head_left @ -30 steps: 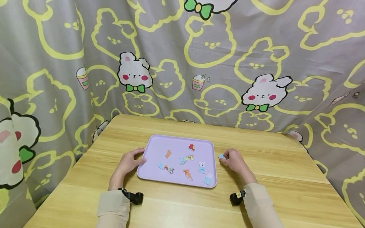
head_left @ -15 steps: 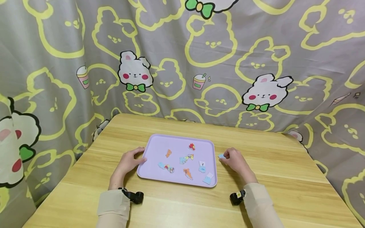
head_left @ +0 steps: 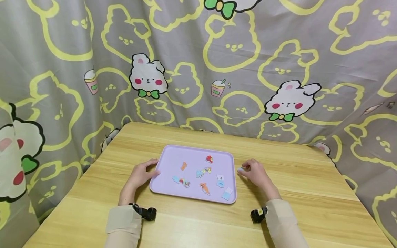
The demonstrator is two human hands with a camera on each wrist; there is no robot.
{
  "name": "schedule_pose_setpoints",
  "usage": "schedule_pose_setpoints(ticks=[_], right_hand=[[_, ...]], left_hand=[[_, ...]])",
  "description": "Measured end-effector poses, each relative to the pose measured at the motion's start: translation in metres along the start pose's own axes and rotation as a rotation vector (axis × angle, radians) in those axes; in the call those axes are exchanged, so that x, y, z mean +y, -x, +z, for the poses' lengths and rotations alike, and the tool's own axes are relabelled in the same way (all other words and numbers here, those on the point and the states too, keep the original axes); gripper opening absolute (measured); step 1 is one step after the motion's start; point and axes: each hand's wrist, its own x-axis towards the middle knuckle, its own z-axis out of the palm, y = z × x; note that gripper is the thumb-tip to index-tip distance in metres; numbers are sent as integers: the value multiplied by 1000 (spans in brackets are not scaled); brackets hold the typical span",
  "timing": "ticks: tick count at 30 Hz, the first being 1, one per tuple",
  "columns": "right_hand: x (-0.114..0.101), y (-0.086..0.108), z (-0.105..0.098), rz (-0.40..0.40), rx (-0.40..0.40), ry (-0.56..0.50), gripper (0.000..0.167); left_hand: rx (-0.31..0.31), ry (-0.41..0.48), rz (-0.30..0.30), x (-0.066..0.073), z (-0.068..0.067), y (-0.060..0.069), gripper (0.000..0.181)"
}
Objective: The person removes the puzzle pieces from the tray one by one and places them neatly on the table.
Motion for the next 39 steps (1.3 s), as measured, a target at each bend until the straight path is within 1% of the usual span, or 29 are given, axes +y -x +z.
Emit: schedule_pose_setpoints(ticks=[3, 10, 11, 14, 17, 25, 35, 39], right_hand=[[-4, -5, 0, -20, 7, -2, 32], [-13, -19, 7, -122, 33, -7, 38], [-15, -20, 9, -132, 33, -7, 38], [-19, -26, 13, -151, 16, -1, 41], [-23, -31, 18, -152, -13, 5, 45], [-35, -42, 26, -177, -69, -21, 50], [-50, -53, 39, -249, -89, -17, 50], [-56, -57, 45, -293, -89, 30, 50]], left_hand=[[3, 3, 2, 1, -2, 0, 54], [8, 12, 11, 2, -2, 0, 53], [9, 21, 5, 2, -2, 0, 53], [10, 23, 9, 1, 0, 1, 52], [15, 30, 13, 1, 1, 1, 51], [23, 39, 15, 1, 3, 0, 51], [38, 43, 14, 0, 5, 2, 51], [51, 39, 18, -1, 4, 3, 50]])
